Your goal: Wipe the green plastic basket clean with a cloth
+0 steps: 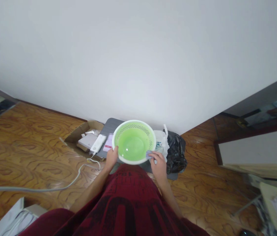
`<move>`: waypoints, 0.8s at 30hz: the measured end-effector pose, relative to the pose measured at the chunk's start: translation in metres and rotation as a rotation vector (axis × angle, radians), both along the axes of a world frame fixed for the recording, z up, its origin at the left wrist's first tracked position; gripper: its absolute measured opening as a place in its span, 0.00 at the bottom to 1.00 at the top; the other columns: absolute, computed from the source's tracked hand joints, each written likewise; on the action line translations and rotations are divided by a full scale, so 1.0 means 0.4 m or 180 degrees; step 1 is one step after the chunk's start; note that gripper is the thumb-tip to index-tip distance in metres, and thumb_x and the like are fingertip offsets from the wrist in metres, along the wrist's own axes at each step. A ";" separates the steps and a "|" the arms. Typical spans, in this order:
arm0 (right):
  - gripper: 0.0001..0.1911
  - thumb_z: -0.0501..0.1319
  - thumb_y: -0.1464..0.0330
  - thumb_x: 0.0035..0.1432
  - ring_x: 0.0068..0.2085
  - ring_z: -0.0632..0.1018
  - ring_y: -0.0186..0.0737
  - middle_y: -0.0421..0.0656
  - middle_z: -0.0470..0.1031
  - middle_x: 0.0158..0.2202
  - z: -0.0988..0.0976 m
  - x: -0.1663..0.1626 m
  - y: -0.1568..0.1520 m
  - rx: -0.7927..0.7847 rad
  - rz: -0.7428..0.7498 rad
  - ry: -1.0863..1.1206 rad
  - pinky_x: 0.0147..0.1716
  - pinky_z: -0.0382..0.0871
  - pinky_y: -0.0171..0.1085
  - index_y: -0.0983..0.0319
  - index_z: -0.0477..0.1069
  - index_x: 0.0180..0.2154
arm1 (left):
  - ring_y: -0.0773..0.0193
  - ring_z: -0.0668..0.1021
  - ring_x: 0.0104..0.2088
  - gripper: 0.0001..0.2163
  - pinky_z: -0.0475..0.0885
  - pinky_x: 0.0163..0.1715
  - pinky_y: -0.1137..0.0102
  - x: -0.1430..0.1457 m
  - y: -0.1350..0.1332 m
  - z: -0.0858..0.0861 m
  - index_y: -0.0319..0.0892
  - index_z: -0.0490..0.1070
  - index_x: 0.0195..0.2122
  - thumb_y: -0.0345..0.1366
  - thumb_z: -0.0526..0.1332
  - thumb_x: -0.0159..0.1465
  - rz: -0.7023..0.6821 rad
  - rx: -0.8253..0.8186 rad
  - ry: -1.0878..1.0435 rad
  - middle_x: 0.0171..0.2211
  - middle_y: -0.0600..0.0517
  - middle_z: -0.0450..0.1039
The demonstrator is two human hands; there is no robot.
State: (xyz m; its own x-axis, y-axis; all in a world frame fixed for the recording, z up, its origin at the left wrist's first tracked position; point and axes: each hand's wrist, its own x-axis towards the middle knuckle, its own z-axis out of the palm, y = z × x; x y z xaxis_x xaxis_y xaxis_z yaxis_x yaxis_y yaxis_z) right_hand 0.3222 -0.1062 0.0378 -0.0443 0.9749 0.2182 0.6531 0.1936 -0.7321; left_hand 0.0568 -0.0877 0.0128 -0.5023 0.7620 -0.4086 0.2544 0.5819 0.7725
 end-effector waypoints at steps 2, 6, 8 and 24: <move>0.16 0.53 0.74 0.60 0.49 0.75 0.43 0.46 0.77 0.45 0.000 0.001 0.005 -0.0012 -0.0020 0.0000 0.55 0.68 0.43 0.59 0.80 0.38 | 0.56 0.75 0.28 0.17 0.67 0.26 0.69 0.001 0.001 0.006 0.42 0.66 0.18 0.44 0.51 0.61 -0.0015 -0.0012 -0.0040 0.22 0.45 0.73; 0.16 0.53 0.74 0.58 0.48 0.76 0.43 0.47 0.76 0.43 -0.002 0.016 0.066 0.0012 -0.0169 0.0020 0.54 0.69 0.44 0.60 0.80 0.38 | 0.55 0.76 0.28 0.18 0.67 0.27 0.68 0.000 0.003 0.016 0.41 0.67 0.18 0.44 0.51 0.60 -0.0049 -0.0060 -0.0047 0.22 0.44 0.73; 0.16 0.53 0.74 0.57 0.48 0.76 0.44 0.47 0.76 0.43 -0.001 0.023 0.105 0.0017 -0.0191 0.0012 0.54 0.69 0.44 0.60 0.80 0.37 | 0.55 0.76 0.28 0.18 0.67 0.27 0.68 -0.001 0.004 0.016 0.41 0.67 0.19 0.45 0.51 0.60 -0.0066 -0.0070 -0.0026 0.22 0.44 0.73; 0.16 0.55 0.75 0.59 0.48 0.74 0.41 0.46 0.71 0.45 0.004 -0.004 -0.004 -0.0106 0.0147 -0.0125 0.52 0.69 0.40 0.59 0.79 0.42 | 0.56 0.75 0.27 0.19 0.66 0.27 0.68 -0.002 0.002 0.019 0.41 0.67 0.19 0.45 0.50 0.61 -0.0127 -0.0100 0.0000 0.21 0.45 0.72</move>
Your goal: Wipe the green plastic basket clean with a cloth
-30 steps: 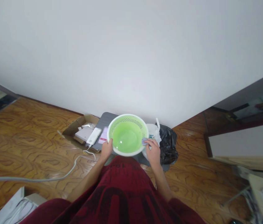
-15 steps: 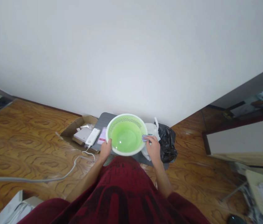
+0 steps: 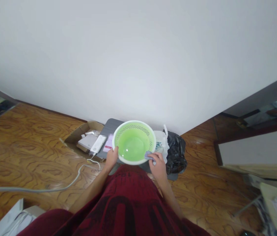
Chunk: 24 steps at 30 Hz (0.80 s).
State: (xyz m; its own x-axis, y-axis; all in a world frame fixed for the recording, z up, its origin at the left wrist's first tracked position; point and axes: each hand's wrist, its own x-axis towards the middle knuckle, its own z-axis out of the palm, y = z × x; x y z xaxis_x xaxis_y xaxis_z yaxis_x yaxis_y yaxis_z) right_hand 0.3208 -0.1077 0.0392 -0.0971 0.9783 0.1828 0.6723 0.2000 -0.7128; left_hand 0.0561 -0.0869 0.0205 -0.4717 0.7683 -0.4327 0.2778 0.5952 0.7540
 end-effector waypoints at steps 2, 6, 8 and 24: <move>0.16 0.54 0.75 0.59 0.49 0.74 0.41 0.46 0.71 0.45 -0.001 0.004 0.004 0.0008 0.0027 0.0011 0.53 0.69 0.40 0.59 0.79 0.42 | 0.56 0.75 0.27 0.19 0.66 0.27 0.68 -0.002 0.001 -0.004 0.41 0.67 0.19 0.45 0.50 0.61 -0.0014 -0.0002 0.0014 0.21 0.44 0.72; 0.16 0.53 0.74 0.59 0.48 0.75 0.43 0.47 0.72 0.44 -0.007 0.018 0.055 0.0168 -0.0351 0.0022 0.53 0.68 0.43 0.61 0.78 0.41 | 0.56 0.75 0.27 0.19 0.66 0.28 0.67 -0.007 0.000 -0.018 0.41 0.68 0.19 0.46 0.50 0.62 -0.0058 0.0017 0.0044 0.21 0.44 0.72; 0.16 0.53 0.73 0.59 0.48 0.75 0.44 0.48 0.73 0.43 -0.009 0.024 0.084 0.0197 -0.0521 0.0004 0.53 0.68 0.44 0.62 0.78 0.42 | 0.56 0.75 0.27 0.20 0.66 0.28 0.67 -0.008 -0.001 -0.022 0.41 0.68 0.18 0.46 0.50 0.61 -0.0061 0.0012 0.0047 0.21 0.44 0.72; 0.13 0.55 0.74 0.58 0.47 0.74 0.43 0.46 0.70 0.43 -0.006 -0.023 0.003 0.0053 -0.0230 0.0033 0.51 0.69 0.42 0.60 0.77 0.40 | 0.57 0.75 0.27 0.19 0.66 0.27 0.68 -0.007 -0.005 -0.023 0.41 0.68 0.20 0.46 0.50 0.62 -0.0056 0.0135 -0.0056 0.22 0.45 0.73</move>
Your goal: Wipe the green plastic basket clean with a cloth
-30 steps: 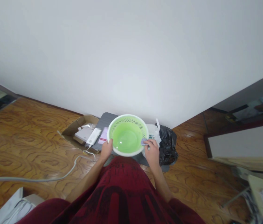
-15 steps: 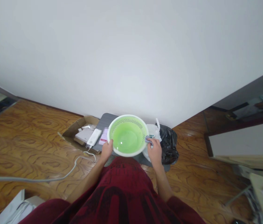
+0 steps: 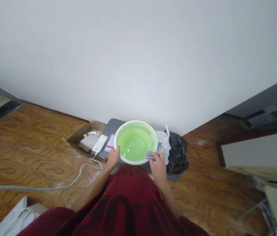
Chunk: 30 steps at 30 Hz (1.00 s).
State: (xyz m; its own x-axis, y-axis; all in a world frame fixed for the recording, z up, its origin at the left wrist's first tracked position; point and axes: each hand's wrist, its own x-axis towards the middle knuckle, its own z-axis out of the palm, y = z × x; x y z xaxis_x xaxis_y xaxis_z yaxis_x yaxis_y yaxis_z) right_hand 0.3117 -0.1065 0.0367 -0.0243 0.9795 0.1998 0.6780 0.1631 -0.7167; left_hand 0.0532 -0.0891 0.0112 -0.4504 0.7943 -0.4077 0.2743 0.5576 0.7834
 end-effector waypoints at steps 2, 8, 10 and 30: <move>0.13 0.54 0.74 0.58 0.47 0.74 0.44 0.46 0.71 0.43 -0.001 0.014 0.019 0.0036 -0.0141 -0.0022 0.51 0.68 0.43 0.61 0.76 0.40 | 0.57 0.75 0.27 0.19 0.66 0.28 0.68 0.000 0.001 -0.001 0.41 0.68 0.19 0.46 0.51 0.62 0.0000 -0.0014 0.0023 0.22 0.44 0.73; 0.14 0.53 0.73 0.58 0.47 0.75 0.45 0.47 0.72 0.42 -0.001 0.040 0.081 0.0131 -0.0282 -0.0033 0.52 0.69 0.45 0.62 0.76 0.40 | 0.57 0.75 0.26 0.19 0.66 0.27 0.68 0.001 0.006 0.010 0.41 0.67 0.18 0.44 0.51 0.62 -0.0007 -0.0133 0.0094 0.19 0.45 0.71; 0.14 0.54 0.73 0.57 0.47 0.75 0.45 0.47 0.71 0.42 0.000 0.034 0.078 0.0124 -0.0296 -0.0053 0.51 0.69 0.44 0.61 0.76 0.40 | 0.57 0.75 0.27 0.19 0.66 0.28 0.68 0.002 0.006 0.014 0.41 0.67 0.18 0.44 0.50 0.62 -0.0019 -0.0137 0.0093 0.19 0.46 0.71; 0.13 0.54 0.73 0.57 0.45 0.75 0.44 0.46 0.71 0.40 -0.001 0.036 0.093 0.0104 -0.0352 -0.0040 0.49 0.69 0.43 0.61 0.77 0.39 | 0.56 0.75 0.27 0.19 0.67 0.28 0.67 -0.003 0.001 -0.004 0.41 0.68 0.20 0.46 0.50 0.62 -0.0027 -0.0061 0.0108 0.21 0.44 0.72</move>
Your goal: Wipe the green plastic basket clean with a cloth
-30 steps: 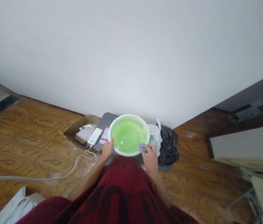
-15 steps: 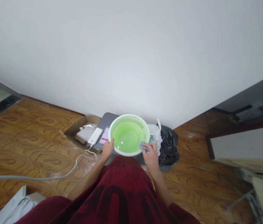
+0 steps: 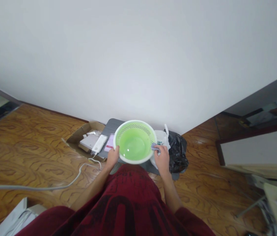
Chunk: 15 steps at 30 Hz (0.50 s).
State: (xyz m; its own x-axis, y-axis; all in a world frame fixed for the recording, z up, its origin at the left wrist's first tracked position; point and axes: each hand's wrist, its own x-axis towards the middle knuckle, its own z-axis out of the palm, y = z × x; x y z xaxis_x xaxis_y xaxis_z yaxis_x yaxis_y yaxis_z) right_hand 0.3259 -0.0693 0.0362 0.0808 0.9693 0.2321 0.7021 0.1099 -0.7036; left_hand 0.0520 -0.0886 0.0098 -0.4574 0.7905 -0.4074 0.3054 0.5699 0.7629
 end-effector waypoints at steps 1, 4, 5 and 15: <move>0.13 0.55 0.73 0.56 0.44 0.75 0.44 0.46 0.71 0.40 0.000 -0.005 -0.011 -0.0016 0.0020 -0.0006 0.48 0.69 0.42 0.61 0.77 0.39 | 0.56 0.75 0.28 0.19 0.67 0.28 0.67 0.001 0.001 0.001 0.41 0.68 0.20 0.46 0.50 0.62 0.0007 0.0009 0.0004 0.21 0.44 0.73; 0.13 0.56 0.73 0.56 0.42 0.75 0.42 0.45 0.69 0.40 0.002 -0.024 -0.058 -0.0147 0.0160 0.0005 0.46 0.70 0.40 0.60 0.77 0.39 | 0.56 0.75 0.27 0.19 0.67 0.28 0.67 0.002 0.003 0.004 0.41 0.68 0.20 0.46 0.50 0.61 0.0020 -0.0006 0.0041 0.22 0.44 0.73; 0.13 0.57 0.73 0.56 0.42 0.75 0.42 0.45 0.69 0.40 0.003 -0.029 -0.073 -0.0208 0.0233 0.0017 0.46 0.70 0.40 0.60 0.77 0.39 | 0.56 0.75 0.27 0.19 0.67 0.28 0.67 0.002 0.003 0.005 0.41 0.68 0.20 0.47 0.50 0.61 0.0018 0.0001 0.0044 0.22 0.44 0.73; 0.13 0.54 0.73 0.57 0.46 0.75 0.44 0.46 0.71 0.40 0.005 -0.002 -0.015 -0.0099 0.0119 0.0061 0.50 0.68 0.43 0.61 0.76 0.39 | 0.58 0.74 0.26 0.18 0.65 0.26 0.68 0.004 0.001 0.006 0.42 0.67 0.19 0.45 0.50 0.62 0.0026 0.0018 -0.0054 0.21 0.45 0.72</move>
State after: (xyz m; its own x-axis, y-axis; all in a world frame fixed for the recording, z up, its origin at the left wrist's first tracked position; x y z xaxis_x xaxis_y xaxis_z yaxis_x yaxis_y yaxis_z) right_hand 0.3251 -0.0755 0.0384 0.0486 0.9785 0.2004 0.6842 0.1136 -0.7204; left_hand 0.0535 -0.0883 0.0123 -0.4568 0.7891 -0.4107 0.2878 0.5680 0.7711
